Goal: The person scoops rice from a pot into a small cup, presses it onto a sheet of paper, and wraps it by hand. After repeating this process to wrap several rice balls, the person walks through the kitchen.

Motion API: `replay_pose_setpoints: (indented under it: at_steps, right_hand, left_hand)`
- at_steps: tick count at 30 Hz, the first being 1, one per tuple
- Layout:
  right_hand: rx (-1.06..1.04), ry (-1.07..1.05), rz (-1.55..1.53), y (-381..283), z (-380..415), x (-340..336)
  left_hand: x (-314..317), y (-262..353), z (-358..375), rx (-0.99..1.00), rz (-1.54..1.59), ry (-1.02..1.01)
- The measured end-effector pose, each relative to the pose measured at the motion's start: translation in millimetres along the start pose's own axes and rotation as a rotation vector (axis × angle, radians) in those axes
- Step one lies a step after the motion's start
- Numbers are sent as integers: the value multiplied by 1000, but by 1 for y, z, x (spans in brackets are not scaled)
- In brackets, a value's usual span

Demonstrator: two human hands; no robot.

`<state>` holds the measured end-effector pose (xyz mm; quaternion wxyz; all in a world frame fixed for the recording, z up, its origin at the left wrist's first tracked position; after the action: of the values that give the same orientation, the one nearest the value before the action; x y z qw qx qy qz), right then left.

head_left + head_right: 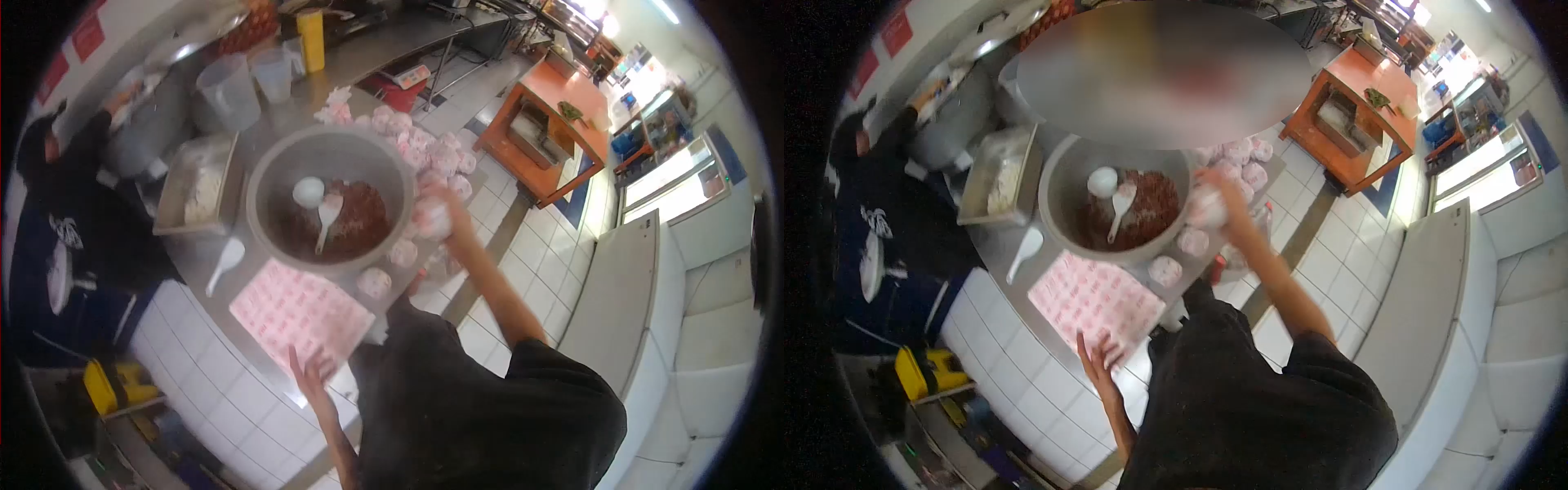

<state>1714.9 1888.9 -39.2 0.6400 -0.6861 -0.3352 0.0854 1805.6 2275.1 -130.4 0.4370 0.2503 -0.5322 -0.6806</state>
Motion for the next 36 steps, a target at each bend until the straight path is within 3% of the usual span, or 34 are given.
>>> replay_pose_setpoints:
  at_steps: [1, 2, 3, 7, 9, 10, 11, 12, 13, 16, 17, 18, 19, 20, 22, 24, 25, 26, 27, 29, 30, 31, 32, 33, 34, 36]
  right_hand:
    - [196, 183, 33, -22, -31, -27]
    - [-24, 190, 14, -18, -61, -67]
    - [-128, 172, 184, -21, -98, -106]
    - [-54, 141, 331, -26, -242, -171]
    - [-47, 129, 589, 6, -321, -203]
    - [21, 128, 719, 6, -339, -194]
    - [44, 160, 679, 26, -363, -209]
    - [86, 90, 821, 51, -394, -221]
    - [105, -6, 969, 75, -421, -229]
    - [-185, -51, 1204, 196, -479, -278]
    - [-166, -28, 1285, 265, -497, -302]
    - [-24, -128, 1205, 257, -485, -283]
    - [131, -242, 1138, 249, -465, -265]
    - [137, -385, 1116, 288, -454, -253]
    - [43, -167, 1495, 331, -468, -281]
    - [-11, -270, 1470, 301, -450, -265]
    - [-29, -279, 1408, 282, -445, -248]
    - [150, -379, 1534, 259, -440, -236]
    - [175, -353, 1506, 256, -443, -233]
    - [-91, -637, 1630, 270, -454, -259]
    - [-195, -586, 1678, 266, -451, -264]
    - [-118, -321, 1458, 273, -462, -271]
    - [-274, -348, 1351, 278, -471, -277]
    - [-440, -290, 1044, 203, -443, -227]
    - [-358, -256, 944, 146, -418, -193]
    - [-256, -265, 773, 99, -377, -137]
  left_hand:
    - [-14, -14, 2, 0, -55, 33]
    - [-30, -28, 0, -42, -86, 70]
    - [-44, -38, -5, -28, -142, 88]
    - [-48, -43, -36, 122, -248, 295]
    - [-7, -4, -51, -32, -256, 449]
    - [1, -17, -59, -5, -306, 401]
    - [1, -20, -73, 35, -374, 335]
    - [16, 4, -86, -11, -679, 298]
    - [41, 36, -96, -61, -768, 292]
    - [54, 117, -131, -6, -1115, 287]
    - [55, 128, -144, 305, -1149, 356]
    - [79, 160, -154, 247, -1229, 374]
    - [101, 179, -165, 417, -1284, 323]
    - [132, 202, -174, 396, -1215, 265]
    - [171, 197, -210, 305, -1214, 110]
    - [189, 154, -250, 265, -1309, -39]
    - [195, 129, -274, 231, -1392, -12]
    - [198, 106, -299, 202, -1496, -5]
    - [194, 87, -318, 145, -1590, -7]
    - [190, 58, -357, 118, -1698, 35]
    - [184, 45, -372, 114, -1802, 56]
    - [183, 31, -383, 107, -1895, 66]
    - [180, 27, -392, 98, -1877, 35]
    - [181, 28, -391, 80, -1852, -3]
    - [193, 43, -384, 100, -1741, 53]
    - [184, 49, -371, 196, -1600, 100]
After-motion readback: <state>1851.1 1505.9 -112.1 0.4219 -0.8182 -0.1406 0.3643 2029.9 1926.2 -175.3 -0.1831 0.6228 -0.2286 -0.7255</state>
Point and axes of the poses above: each hand's wrist, its own z-axis away from the middle knuckle, its own x-axis out of the palm, y = z × x, the point moved 2 cm from there along -z, towards the middle knuckle, and after that the axes turned 6 degrees about -x, right-handed, at the moved point
